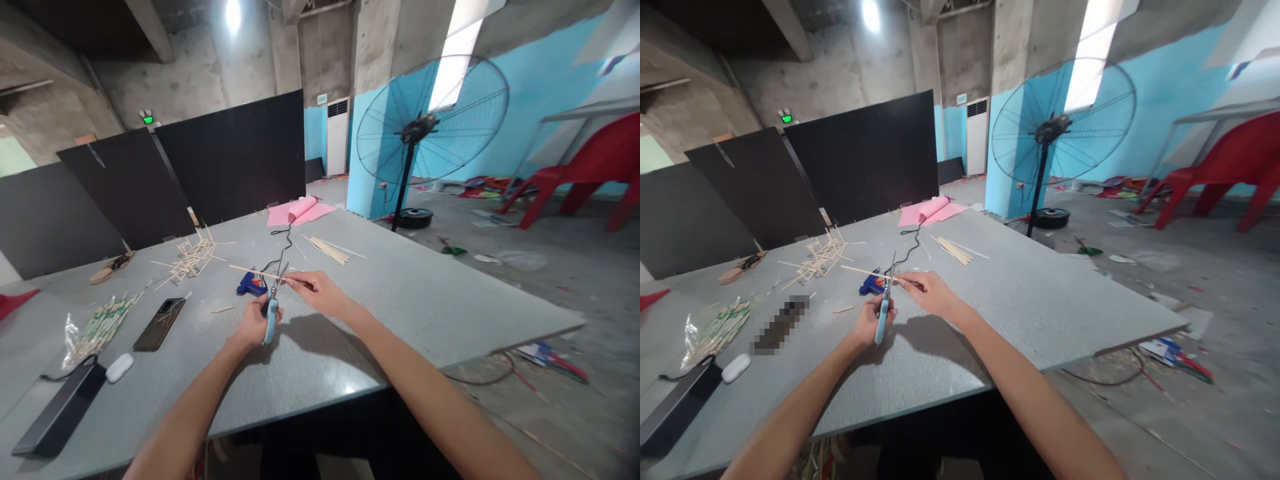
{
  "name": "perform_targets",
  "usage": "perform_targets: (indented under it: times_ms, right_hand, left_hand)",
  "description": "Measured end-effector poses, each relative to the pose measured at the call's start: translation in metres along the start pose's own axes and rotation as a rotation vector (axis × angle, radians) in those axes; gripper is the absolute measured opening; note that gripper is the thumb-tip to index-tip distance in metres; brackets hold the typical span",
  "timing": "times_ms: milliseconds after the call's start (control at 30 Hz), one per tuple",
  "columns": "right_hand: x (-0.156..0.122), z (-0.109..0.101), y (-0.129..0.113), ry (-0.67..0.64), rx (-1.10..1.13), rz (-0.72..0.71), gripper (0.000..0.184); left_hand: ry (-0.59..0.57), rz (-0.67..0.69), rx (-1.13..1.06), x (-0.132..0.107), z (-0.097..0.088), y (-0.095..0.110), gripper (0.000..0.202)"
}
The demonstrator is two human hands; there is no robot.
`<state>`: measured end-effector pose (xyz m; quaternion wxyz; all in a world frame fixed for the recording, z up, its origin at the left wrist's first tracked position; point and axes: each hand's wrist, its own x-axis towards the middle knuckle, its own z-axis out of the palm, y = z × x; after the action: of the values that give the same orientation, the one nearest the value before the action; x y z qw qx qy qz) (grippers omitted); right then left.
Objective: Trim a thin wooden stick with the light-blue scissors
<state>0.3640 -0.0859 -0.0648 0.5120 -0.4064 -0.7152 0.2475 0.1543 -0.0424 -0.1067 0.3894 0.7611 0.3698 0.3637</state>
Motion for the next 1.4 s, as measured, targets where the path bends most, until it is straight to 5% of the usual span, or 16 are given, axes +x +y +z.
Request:
perform_targets:
  times_ms: [1400]
  right_hand:
    - [0.0,-0.001,-0.007,-0.034,-0.036,-0.017,0.035]
  left_hand:
    - [-0.018,0.0,-0.041,0.001,-0.001,0.002,0.024]
